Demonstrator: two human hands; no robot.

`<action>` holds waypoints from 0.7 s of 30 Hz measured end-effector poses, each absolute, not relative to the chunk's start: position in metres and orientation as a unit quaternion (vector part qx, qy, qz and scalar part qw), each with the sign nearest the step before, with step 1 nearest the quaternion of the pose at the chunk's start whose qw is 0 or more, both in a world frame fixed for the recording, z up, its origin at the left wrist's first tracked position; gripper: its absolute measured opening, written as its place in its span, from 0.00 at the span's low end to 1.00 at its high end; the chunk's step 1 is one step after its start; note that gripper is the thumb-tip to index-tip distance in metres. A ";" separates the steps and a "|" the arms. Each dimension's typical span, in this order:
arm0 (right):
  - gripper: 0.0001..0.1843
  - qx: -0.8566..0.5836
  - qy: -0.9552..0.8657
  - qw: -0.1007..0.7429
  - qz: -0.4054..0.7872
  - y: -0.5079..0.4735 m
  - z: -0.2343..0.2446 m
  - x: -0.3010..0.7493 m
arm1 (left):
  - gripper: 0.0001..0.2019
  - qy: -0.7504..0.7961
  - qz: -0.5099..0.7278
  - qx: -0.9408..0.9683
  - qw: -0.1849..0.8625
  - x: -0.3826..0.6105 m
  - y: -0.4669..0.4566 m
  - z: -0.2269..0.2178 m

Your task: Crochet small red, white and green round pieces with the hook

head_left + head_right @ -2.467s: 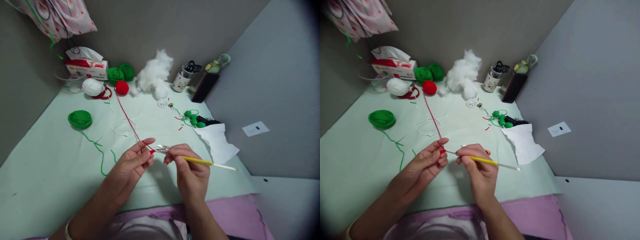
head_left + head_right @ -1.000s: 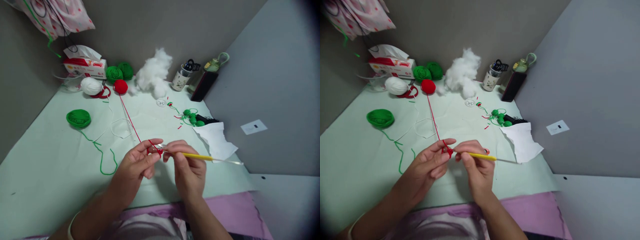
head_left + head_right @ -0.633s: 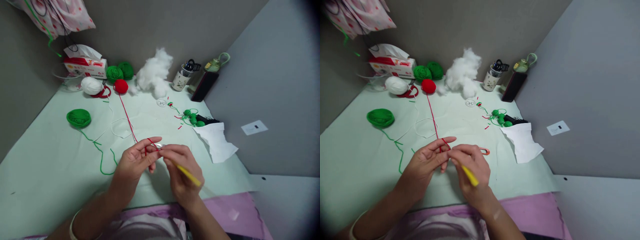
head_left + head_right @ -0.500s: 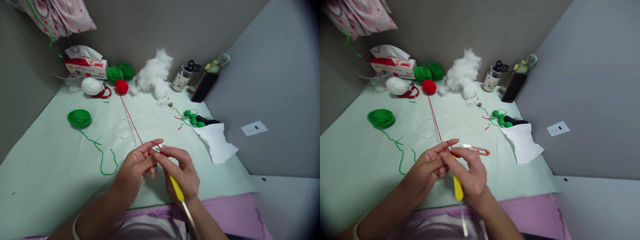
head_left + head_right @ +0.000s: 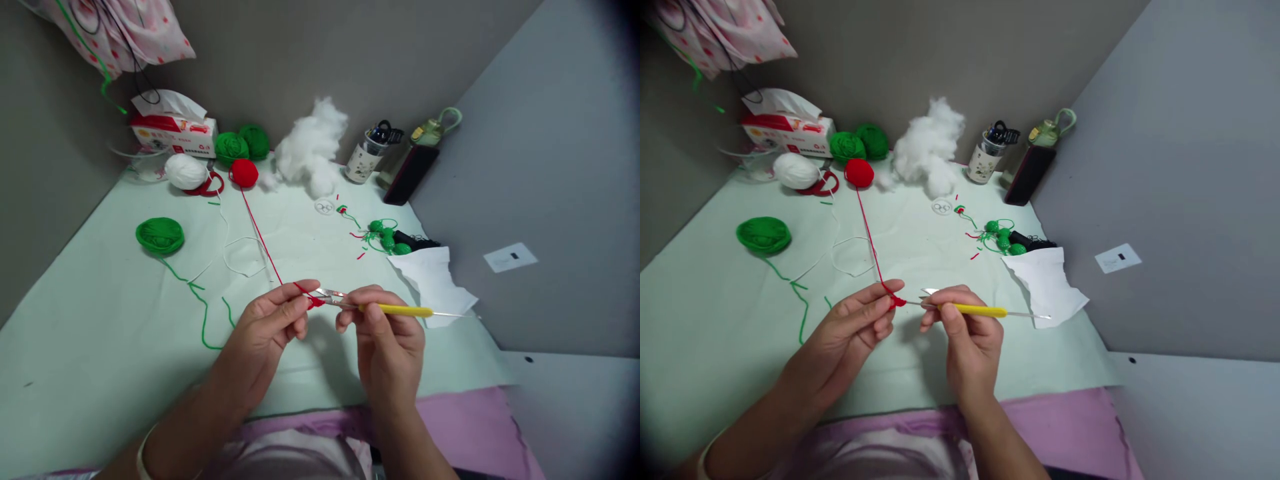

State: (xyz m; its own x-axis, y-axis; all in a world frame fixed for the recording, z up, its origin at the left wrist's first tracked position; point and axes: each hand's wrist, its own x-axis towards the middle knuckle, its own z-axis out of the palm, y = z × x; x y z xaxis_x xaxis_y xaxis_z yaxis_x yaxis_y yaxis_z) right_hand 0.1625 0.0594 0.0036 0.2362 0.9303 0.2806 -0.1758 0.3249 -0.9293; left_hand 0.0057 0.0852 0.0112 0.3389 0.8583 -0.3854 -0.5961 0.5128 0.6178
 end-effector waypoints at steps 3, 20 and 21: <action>0.08 -0.397 -0.473 0.655 0.435 0.064 0.001 0.161 | 0.11 0.345 0.458 0.244 0.782 0.007 0.081 0.008; 0.21 -0.461 -0.703 0.531 0.102 0.051 -0.009 0.161 | 0.17 0.314 0.421 0.131 0.841 0.011 0.083 0.007; 0.18 -0.464 -0.670 0.560 0.148 0.053 -0.006 0.163 | 0.16 0.319 0.422 0.129 0.839 0.010 0.085 0.007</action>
State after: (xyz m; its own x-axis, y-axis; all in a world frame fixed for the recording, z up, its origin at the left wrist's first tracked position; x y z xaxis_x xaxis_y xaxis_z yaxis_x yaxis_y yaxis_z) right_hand 0.1626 0.0530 -0.0056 0.0586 0.7883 0.6125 0.4559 0.5248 -0.7189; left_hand 0.0096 0.0848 0.0066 0.4405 0.7895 -0.4273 -0.6252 0.6114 0.4851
